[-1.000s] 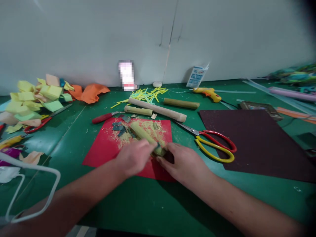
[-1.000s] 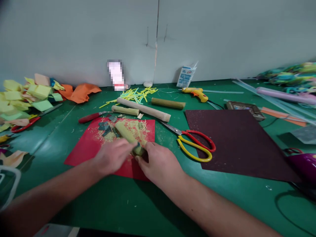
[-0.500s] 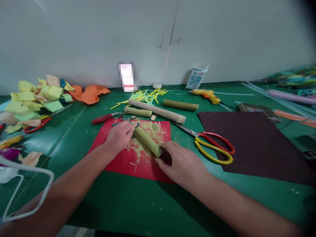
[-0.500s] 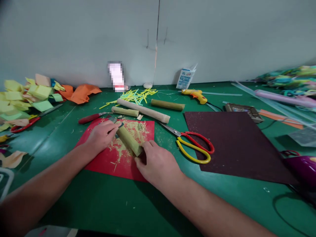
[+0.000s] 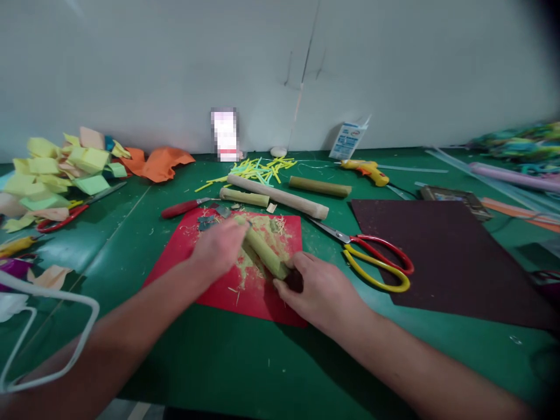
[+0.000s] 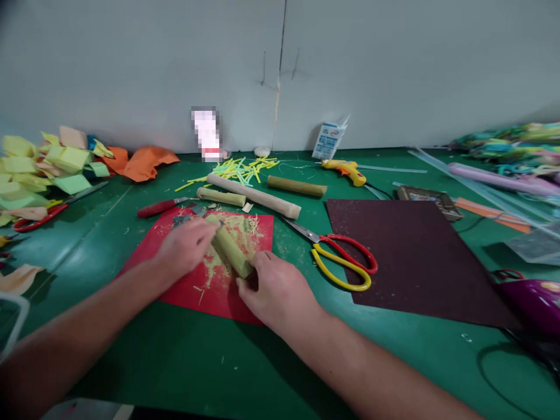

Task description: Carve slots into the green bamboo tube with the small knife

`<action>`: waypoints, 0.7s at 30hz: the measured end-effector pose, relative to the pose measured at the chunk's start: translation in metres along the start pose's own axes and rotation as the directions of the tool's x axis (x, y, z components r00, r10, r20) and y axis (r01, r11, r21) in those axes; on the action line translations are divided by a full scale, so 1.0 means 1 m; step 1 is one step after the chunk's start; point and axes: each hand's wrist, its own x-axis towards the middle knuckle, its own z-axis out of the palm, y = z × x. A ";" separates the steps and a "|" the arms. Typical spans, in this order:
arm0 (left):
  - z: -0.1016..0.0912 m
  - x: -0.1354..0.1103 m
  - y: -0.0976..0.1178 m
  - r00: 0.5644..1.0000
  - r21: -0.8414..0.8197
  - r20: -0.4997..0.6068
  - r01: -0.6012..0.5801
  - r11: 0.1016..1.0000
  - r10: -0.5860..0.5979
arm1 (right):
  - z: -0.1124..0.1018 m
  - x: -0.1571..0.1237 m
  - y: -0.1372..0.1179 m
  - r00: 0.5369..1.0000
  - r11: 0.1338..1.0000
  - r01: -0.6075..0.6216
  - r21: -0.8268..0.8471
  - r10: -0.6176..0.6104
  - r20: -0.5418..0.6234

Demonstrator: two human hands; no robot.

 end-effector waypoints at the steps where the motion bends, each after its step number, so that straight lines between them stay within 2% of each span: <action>1: 0.001 -0.002 0.004 0.998 0.009 0.034 -0.049 0.999 0.049 | 0.001 0.000 0.000 1.000 1.000 0.010 0.001 -0.010 -0.004; 3: 0.004 -0.008 0.009 0.977 0.008 0.187 -0.109 0.994 0.105 | 0.001 -0.001 -0.001 1.000 1.000 0.016 0.000 -0.016 -0.009; 4: 0.004 -0.010 0.007 0.968 0.011 0.220 -0.129 0.992 0.124 | 0.002 -0.002 -0.001 1.000 1.000 0.011 0.001 -0.011 -0.011; 6: 0.004 -0.011 -0.003 0.988 0.080 0.107 -0.117 0.990 0.108 | 0.002 -0.003 -0.002 1.000 1.000 -0.002 0.009 0.003 -0.010; 8: 0.001 -0.008 -0.013 0.998 0.124 -0.059 0.008 0.992 -0.001 | 0.002 -0.003 -0.002 1.000 1.000 -0.008 0.017 0.008 -0.004; 9: 0.001 -0.007 -0.016 0.997 0.131 -0.072 0.035 0.991 -0.026 | 0.002 -0.003 -0.002 1.000 1.000 -0.008 0.018 0.008 0.000; 10: 0.000 -0.006 -0.015 0.998 0.122 -0.059 0.016 0.992 -0.009 | 0.002 -0.003 -0.003 1.000 1.000 -0.007 0.018 0.007 0.004; 13: 0.000 -0.008 -0.005 0.982 0.040 0.165 -0.096 0.995 0.088 | 0.003 -0.002 -0.003 1.000 1.000 -0.004 0.028 0.004 0.007; 14: -0.001 -0.008 -0.002 0.976 0.019 0.192 -0.113 0.993 0.107 | 0.003 -0.002 -0.003 1.000 1.000 -0.007 0.030 0.007 0.000; 15: -0.001 -0.008 -0.002 0.985 0.021 0.138 -0.107 0.994 0.104 | 0.003 -0.002 -0.003 1.000 0.999 -0.008 0.032 0.009 -0.008; 17: -0.002 -0.006 -0.004 1.000 0.056 -0.012 -0.003 0.998 0.003 | 0.003 -0.003 -0.003 1.000 1.000 -0.014 0.028 0.014 -0.017; 18: -0.002 -0.006 -0.005 0.999 0.058 -0.033 0.022 0.998 -0.021 | 0.002 -0.003 -0.003 1.000 0.999 -0.019 0.025 0.020 -0.013; 19: -0.002 -0.006 -0.004 1.000 0.054 -0.021 0.022 0.998 -0.021 | 0.002 -0.003 -0.004 1.000 0.999 -0.024 0.025 0.024 -0.004; 21: -0.002 -0.008 -0.001 0.985 0.002 0.156 -0.074 0.997 0.072 | 0.000 -0.003 -0.004 1.000 0.999 -0.025 0.031 0.024 0.012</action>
